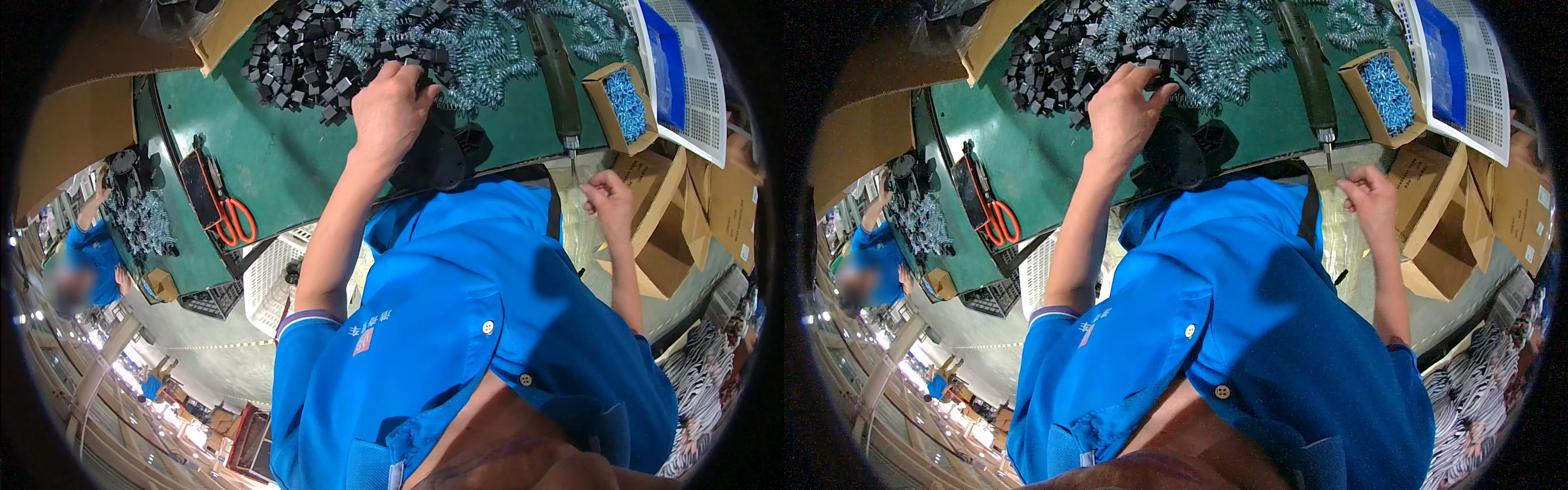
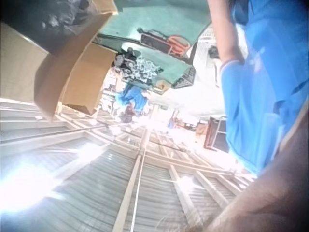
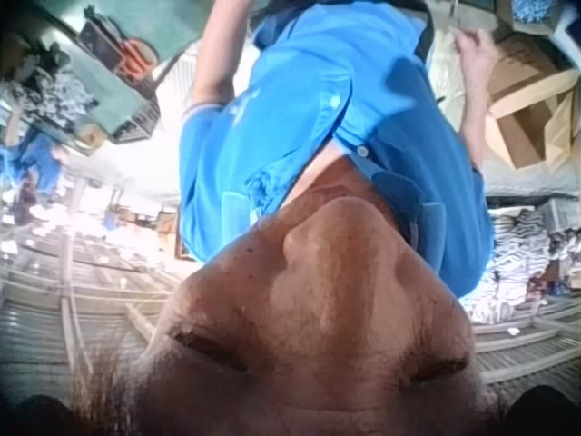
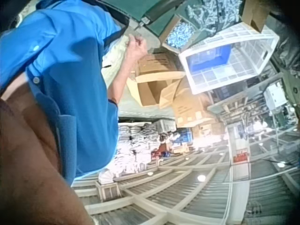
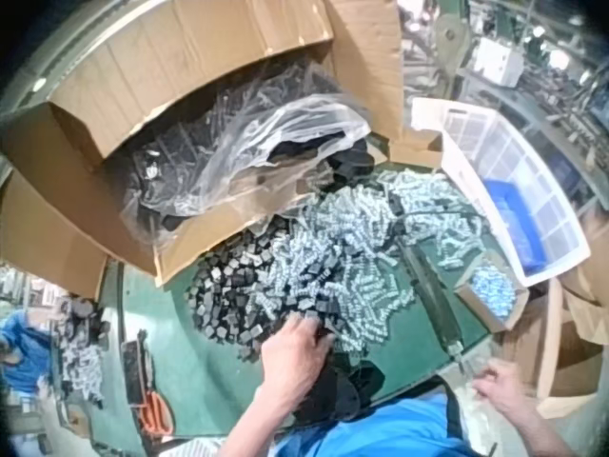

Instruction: The person assembles small black plastic components with metal springs on a green workbench. They repeatedly pick up parts, insert springs, and use a handheld power tool to fasten them, then place the finished units into a nearby box.

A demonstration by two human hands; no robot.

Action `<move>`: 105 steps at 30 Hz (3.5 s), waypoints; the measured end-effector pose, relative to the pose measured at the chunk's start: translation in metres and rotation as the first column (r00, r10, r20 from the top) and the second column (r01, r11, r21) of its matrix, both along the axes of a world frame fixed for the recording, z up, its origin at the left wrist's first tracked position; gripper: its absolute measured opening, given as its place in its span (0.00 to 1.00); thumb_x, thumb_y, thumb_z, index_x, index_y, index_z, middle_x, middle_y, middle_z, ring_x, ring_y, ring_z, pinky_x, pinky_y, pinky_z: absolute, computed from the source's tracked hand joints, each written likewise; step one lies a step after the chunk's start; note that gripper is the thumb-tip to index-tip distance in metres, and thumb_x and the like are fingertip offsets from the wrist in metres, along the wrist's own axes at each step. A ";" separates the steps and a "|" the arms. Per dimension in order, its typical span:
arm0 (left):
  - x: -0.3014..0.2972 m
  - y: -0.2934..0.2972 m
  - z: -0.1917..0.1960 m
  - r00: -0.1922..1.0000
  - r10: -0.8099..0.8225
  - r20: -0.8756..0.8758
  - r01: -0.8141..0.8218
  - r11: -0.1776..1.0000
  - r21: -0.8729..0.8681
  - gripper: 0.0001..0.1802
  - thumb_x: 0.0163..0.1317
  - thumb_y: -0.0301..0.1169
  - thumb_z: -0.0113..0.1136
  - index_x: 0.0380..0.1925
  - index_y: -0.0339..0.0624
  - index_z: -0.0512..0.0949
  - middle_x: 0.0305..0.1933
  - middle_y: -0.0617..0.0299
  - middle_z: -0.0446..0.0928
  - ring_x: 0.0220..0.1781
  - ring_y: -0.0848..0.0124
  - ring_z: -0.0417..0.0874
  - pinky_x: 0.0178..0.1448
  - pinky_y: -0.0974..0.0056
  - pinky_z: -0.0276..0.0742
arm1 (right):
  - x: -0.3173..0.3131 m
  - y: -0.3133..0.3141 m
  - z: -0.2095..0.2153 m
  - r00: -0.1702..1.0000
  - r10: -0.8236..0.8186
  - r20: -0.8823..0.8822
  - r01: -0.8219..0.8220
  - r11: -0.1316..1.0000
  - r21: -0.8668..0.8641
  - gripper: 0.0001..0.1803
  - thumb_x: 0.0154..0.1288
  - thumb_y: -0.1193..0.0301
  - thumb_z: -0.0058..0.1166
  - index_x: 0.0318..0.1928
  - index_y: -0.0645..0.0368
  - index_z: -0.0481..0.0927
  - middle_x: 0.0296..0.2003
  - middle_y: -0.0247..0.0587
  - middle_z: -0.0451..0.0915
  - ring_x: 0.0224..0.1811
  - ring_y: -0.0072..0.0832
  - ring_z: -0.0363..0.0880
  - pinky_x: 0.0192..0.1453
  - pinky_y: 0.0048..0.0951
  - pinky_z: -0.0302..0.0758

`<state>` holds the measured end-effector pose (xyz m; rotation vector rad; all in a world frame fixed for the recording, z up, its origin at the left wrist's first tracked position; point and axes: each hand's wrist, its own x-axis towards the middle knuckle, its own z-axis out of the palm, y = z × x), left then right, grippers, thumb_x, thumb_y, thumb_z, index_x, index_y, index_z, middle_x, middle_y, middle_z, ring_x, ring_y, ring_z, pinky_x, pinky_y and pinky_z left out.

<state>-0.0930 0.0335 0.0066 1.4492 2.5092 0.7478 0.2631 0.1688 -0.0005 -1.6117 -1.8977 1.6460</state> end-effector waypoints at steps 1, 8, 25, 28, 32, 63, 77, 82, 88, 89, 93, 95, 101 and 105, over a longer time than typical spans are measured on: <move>0.002 0.003 -0.001 1.000 -0.001 -0.019 0.000 0.999 -0.052 0.15 0.53 0.37 0.72 0.39 0.43 0.83 0.35 0.58 0.79 0.35 0.55 0.83 0.37 0.55 0.78 | -0.006 -0.010 -0.005 1.000 -0.014 0.020 0.015 1.000 -0.013 0.07 0.61 0.78 0.64 0.32 0.63 0.77 0.22 0.32 0.77 0.20 0.16 0.75 0.23 0.18 0.70; -0.006 -0.002 -0.015 0.999 -0.027 0.044 0.026 0.999 0.032 0.16 0.51 0.28 0.69 0.42 0.41 0.82 0.38 0.54 0.80 0.38 0.54 0.84 0.41 0.55 0.80 | -0.029 -0.031 -0.032 0.969 -0.200 -0.145 0.203 0.979 0.007 0.07 0.64 0.77 0.62 0.36 0.65 0.76 0.26 0.38 0.80 0.24 0.22 0.81 0.26 0.20 0.74; -0.021 -0.063 0.005 0.945 0.243 0.221 -0.268 0.959 0.094 0.13 0.51 0.29 0.60 0.38 0.40 0.82 0.35 0.57 0.79 0.28 0.63 0.80 0.37 0.61 0.77 | -0.031 -0.045 -0.034 0.900 -0.371 -0.226 0.371 0.928 -0.047 0.07 0.66 0.76 0.60 0.37 0.67 0.77 0.26 0.41 0.81 0.25 0.26 0.82 0.29 0.24 0.80; -0.020 -0.068 0.014 0.970 0.166 0.179 -0.177 0.983 0.046 0.15 0.52 0.28 0.60 0.42 0.45 0.83 0.33 0.58 0.77 0.30 0.61 0.81 0.37 0.61 0.77 | -0.029 -0.048 -0.043 0.863 -0.418 -0.285 0.414 0.907 -0.077 0.07 0.67 0.76 0.60 0.40 0.67 0.76 0.27 0.41 0.81 0.26 0.26 0.82 0.29 0.24 0.80; -0.021 -0.072 0.008 0.998 -0.030 -0.048 0.027 0.998 -0.055 0.11 0.53 0.28 0.63 0.38 0.49 0.83 0.33 0.60 0.74 0.34 0.61 0.81 0.34 0.58 0.77 | -0.037 -0.053 -0.037 0.814 -0.450 -0.367 0.447 0.889 -0.097 0.11 0.68 0.77 0.58 0.46 0.68 0.74 0.30 0.42 0.80 0.27 0.27 0.83 0.29 0.24 0.80; 0.004 -0.056 0.014 0.515 -0.036 0.857 -0.409 0.867 0.283 0.20 0.57 0.24 0.68 0.52 0.39 0.81 0.44 0.62 0.76 0.37 0.75 0.80 0.43 0.69 0.79 | -0.223 -0.021 0.042 0.772 0.420 -0.477 -0.341 0.907 0.246 0.05 0.63 0.75 0.62 0.38 0.63 0.83 0.29 0.33 0.82 0.27 0.17 0.78 0.32 0.20 0.75; 0.042 -0.053 0.017 0.489 -0.175 0.854 -0.288 0.892 0.348 0.45 0.57 0.19 0.67 0.74 0.40 0.57 0.48 0.57 0.79 0.49 0.72 0.81 0.54 0.67 0.79 | -0.171 -0.037 0.026 0.826 0.563 0.022 -0.488 0.697 0.526 0.16 0.54 0.74 0.68 0.44 0.62 0.82 0.33 0.40 0.80 0.28 0.28 0.79 0.30 0.26 0.73; 0.047 -0.052 0.017 0.507 -0.189 0.841 -0.260 0.897 0.358 0.45 0.56 0.17 0.64 0.74 0.40 0.56 0.47 0.56 0.81 0.45 0.72 0.82 0.51 0.67 0.80 | -0.174 -0.028 0.050 0.792 0.526 -0.309 -0.361 0.812 0.458 0.21 0.53 0.76 0.69 0.49 0.60 0.82 0.34 0.34 0.79 0.30 0.17 0.76 0.29 0.20 0.70; 0.053 -0.052 0.011 0.656 -0.218 0.722 -0.136 0.907 0.397 0.48 0.48 0.15 0.65 0.72 0.43 0.61 0.43 0.58 0.84 0.35 0.73 0.84 0.40 0.69 0.81 | -0.182 -0.044 0.063 0.657 0.706 -0.262 -0.491 0.665 0.562 0.22 0.54 0.80 0.65 0.52 0.59 0.82 0.36 0.38 0.78 0.33 0.27 0.78 0.36 0.26 0.76; 0.053 -0.052 0.014 0.655 -0.229 0.720 -0.108 0.915 0.388 0.48 0.48 0.15 0.65 0.72 0.42 0.61 0.43 0.58 0.84 0.35 0.72 0.84 0.40 0.68 0.81 | -0.181 -0.043 0.059 0.630 0.742 -0.228 -0.508 0.616 0.602 0.22 0.54 0.80 0.64 0.53 0.59 0.82 0.36 0.39 0.78 0.33 0.28 0.78 0.37 0.26 0.76; 0.044 -0.052 0.017 0.883 -0.212 0.419 0.058 0.935 0.351 0.43 0.45 0.21 0.71 0.67 0.41 0.68 0.55 0.50 0.79 0.53 0.54 0.81 0.58 0.56 0.76 | -0.162 -0.035 0.056 0.717 0.665 -0.210 -0.515 0.708 0.484 0.14 0.56 0.79 0.64 0.45 0.63 0.82 0.36 0.39 0.77 0.32 0.27 0.78 0.37 0.26 0.76; 0.032 -0.050 0.025 0.983 -0.158 0.097 0.126 0.952 0.278 0.37 0.47 0.30 0.75 0.61 0.43 0.75 0.64 0.51 0.73 0.62 0.52 0.75 0.62 0.57 0.73 | -0.144 -0.033 0.042 0.868 0.409 -0.282 -0.328 0.898 0.293 0.12 0.58 0.78 0.65 0.44 0.64 0.81 0.35 0.34 0.76 0.30 0.16 0.74 0.33 0.20 0.72; 0.043 -0.050 -0.001 0.984 -0.104 0.143 0.090 0.991 0.102 0.32 0.47 0.36 0.75 0.54 0.42 0.79 0.53 0.54 0.77 0.54 0.54 0.76 0.56 0.56 0.75 | -0.121 -0.041 0.029 0.922 0.316 -0.224 -0.295 0.948 0.124 0.14 0.66 0.83 0.58 0.52 0.67 0.77 0.38 0.33 0.77 0.38 0.16 0.78 0.45 0.18 0.78; 0.047 -0.051 0.000 0.987 -0.030 0.155 0.014 0.995 0.104 0.31 0.46 0.38 0.76 0.52 0.42 0.80 0.49 0.55 0.78 0.51 0.55 0.77 0.53 0.56 0.76 | -0.135 -0.052 0.022 0.911 0.202 -0.358 -0.175 0.979 0.108 0.14 0.66 0.83 0.58 0.51 0.67 0.77 0.38 0.32 0.76 0.38 0.15 0.78 0.44 0.16 0.77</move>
